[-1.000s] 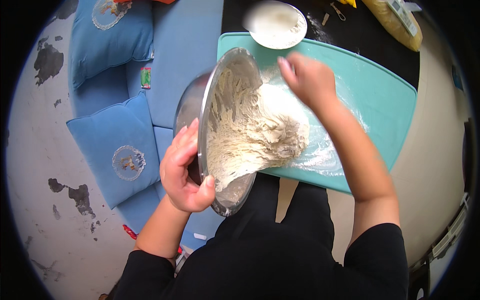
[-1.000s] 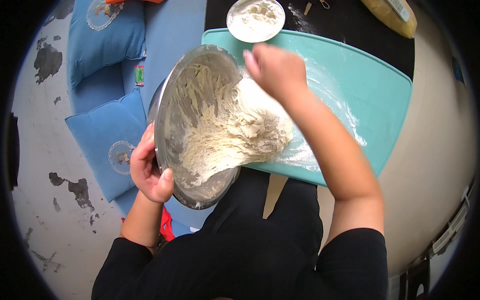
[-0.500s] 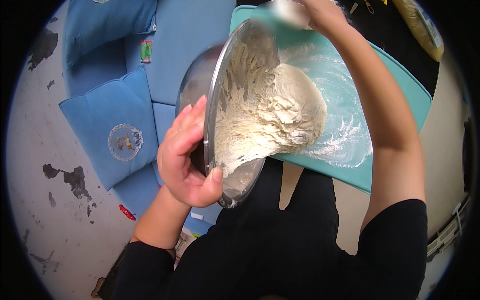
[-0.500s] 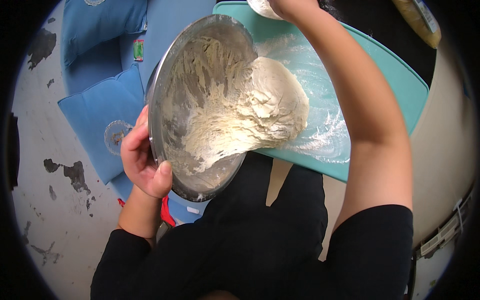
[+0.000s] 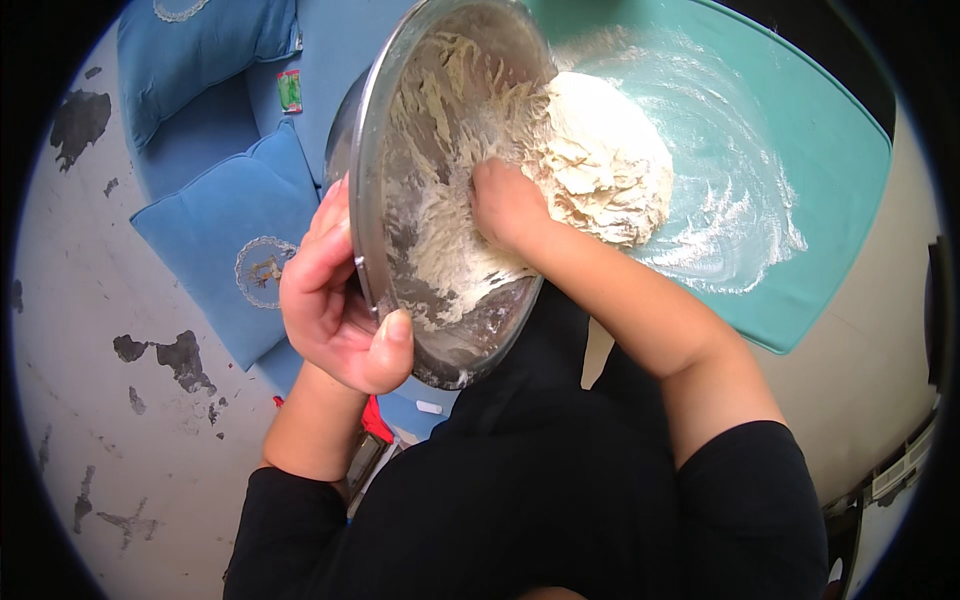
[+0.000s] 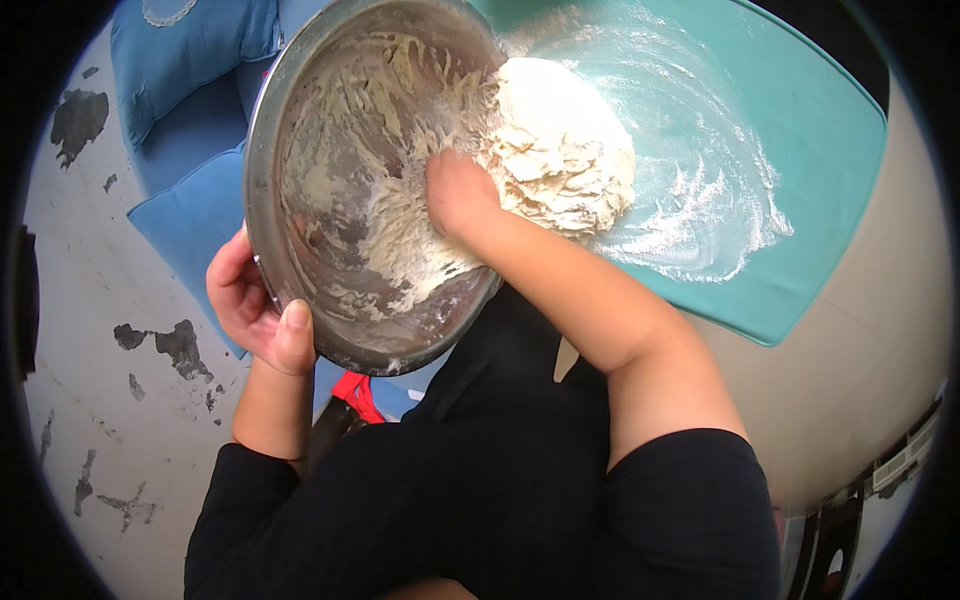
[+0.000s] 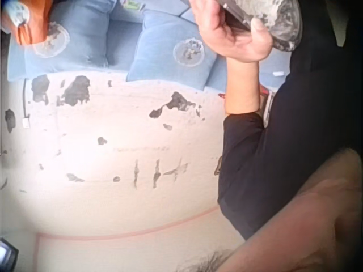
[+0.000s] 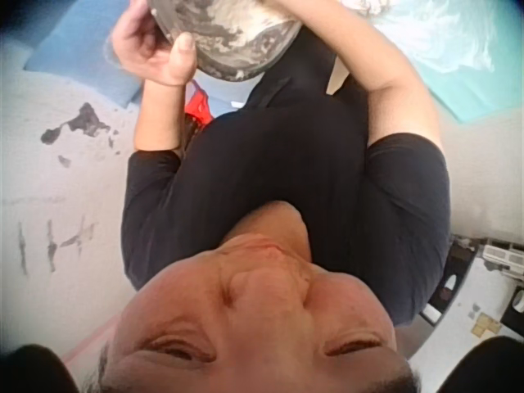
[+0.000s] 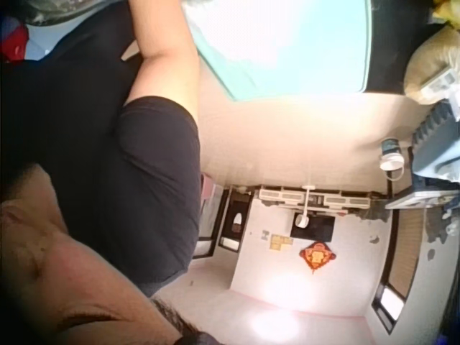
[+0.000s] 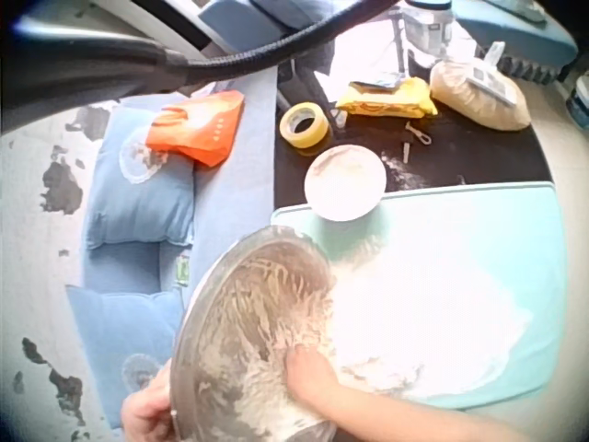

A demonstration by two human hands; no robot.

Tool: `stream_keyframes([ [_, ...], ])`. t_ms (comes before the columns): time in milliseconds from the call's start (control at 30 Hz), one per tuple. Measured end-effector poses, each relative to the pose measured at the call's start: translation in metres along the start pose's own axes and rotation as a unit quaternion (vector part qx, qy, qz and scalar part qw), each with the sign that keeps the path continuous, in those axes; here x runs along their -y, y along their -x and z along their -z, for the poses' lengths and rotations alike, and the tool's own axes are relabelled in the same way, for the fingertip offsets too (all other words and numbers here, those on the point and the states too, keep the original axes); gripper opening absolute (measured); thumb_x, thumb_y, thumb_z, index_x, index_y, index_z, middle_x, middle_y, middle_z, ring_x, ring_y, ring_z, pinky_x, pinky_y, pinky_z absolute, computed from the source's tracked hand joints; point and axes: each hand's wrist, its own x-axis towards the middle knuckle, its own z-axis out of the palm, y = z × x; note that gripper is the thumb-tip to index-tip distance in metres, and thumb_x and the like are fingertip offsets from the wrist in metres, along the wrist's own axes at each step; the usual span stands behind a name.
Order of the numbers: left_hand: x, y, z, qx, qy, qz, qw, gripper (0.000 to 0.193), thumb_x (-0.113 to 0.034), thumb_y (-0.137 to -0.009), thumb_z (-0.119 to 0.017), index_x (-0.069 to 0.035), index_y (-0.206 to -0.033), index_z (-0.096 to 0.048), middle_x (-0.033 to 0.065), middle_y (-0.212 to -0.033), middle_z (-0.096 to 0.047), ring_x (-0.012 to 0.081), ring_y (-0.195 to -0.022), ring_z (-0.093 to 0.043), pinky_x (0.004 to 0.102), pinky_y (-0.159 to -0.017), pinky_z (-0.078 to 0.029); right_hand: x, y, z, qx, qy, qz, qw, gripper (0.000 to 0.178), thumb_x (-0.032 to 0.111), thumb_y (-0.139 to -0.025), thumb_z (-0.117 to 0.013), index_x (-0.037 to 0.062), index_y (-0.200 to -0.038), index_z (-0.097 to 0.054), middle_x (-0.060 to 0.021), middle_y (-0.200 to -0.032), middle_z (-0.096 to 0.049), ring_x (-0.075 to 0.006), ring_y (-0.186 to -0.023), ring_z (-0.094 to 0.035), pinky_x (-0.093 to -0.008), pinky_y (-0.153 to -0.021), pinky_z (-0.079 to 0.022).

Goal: The person transfers dough from a metal bowl onto a floured green cutting board and kneads it by hand. They repeatedly scrape residual dough from the bowl and incorporate it into the main mass, folding and pressing the dough until it forms a cohesive ball.

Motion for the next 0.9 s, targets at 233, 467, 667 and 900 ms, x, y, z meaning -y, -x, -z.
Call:
stream_keyframes([
  [233, -0.008, -0.018, -0.009, 0.008, -0.055, -0.067, 0.996, 0.054, -0.015, -0.064, -0.059, 0.009, -0.111, -0.044, 0.0316, -0.11, -0.054, 0.0426, -0.11, -0.05, 0.0459, -0.099, -0.03, 0.015, 0.03, 0.032, 0.213, 0.143, 0.117, 0.96, 0.022, 0.02, -0.075, -0.058, 0.0053, -0.09, -0.065, -0.0132, -0.088, -0.064, -0.0262, -0.087, -0.062, -0.035, -0.077, -0.048],
  [467, -0.003, -0.031, -0.014, 0.002, -0.054, -0.128, 0.99, 0.055, -0.012, -0.06, -0.057, 0.008, -0.11, -0.046, 0.0278, -0.108, -0.057, 0.0391, -0.109, -0.053, 0.042, -0.098, -0.033, -0.049, 0.06, 0.057, 0.147, 0.248, 0.275, 0.917, 0.016, 0.016, -0.062, -0.067, 0.0092, -0.076, -0.062, -0.0084, -0.077, -0.063, -0.0263, -0.079, -0.059, -0.0361, -0.072, -0.047],
  [667, -0.009, -0.034, -0.013, -0.032, -0.056, -0.11, 0.992, 0.051, -0.012, -0.058, -0.057, 0.006, -0.106, -0.05, 0.0245, -0.104, -0.06, 0.0378, -0.105, -0.056, 0.0414, -0.095, -0.036, -0.093, 0.101, 0.173, 0.029, -0.071, 0.082, 0.994, 0.018, 0.016, -0.069, -0.068, 0.0047, -0.082, -0.064, -0.0098, -0.095, -0.06, -0.0273, -0.085, -0.058, -0.0362, -0.076, -0.047],
  [900, -0.023, -0.043, -0.02, 0.004, -0.102, -0.14, 0.985, 0.05, -0.015, -0.059, -0.058, 0.003, -0.105, -0.051, 0.0236, -0.104, -0.061, 0.0364, -0.103, -0.057, 0.0411, -0.092, -0.04, -0.009, 0.007, 0.176, -0.14, 0.129, 0.146, 0.971, 0.02, 0.017, -0.082, -0.051, 0.0003, -0.086, -0.062, -0.015, -0.089, -0.061, -0.031, -0.08, -0.059, -0.0371, -0.071, -0.05],
])
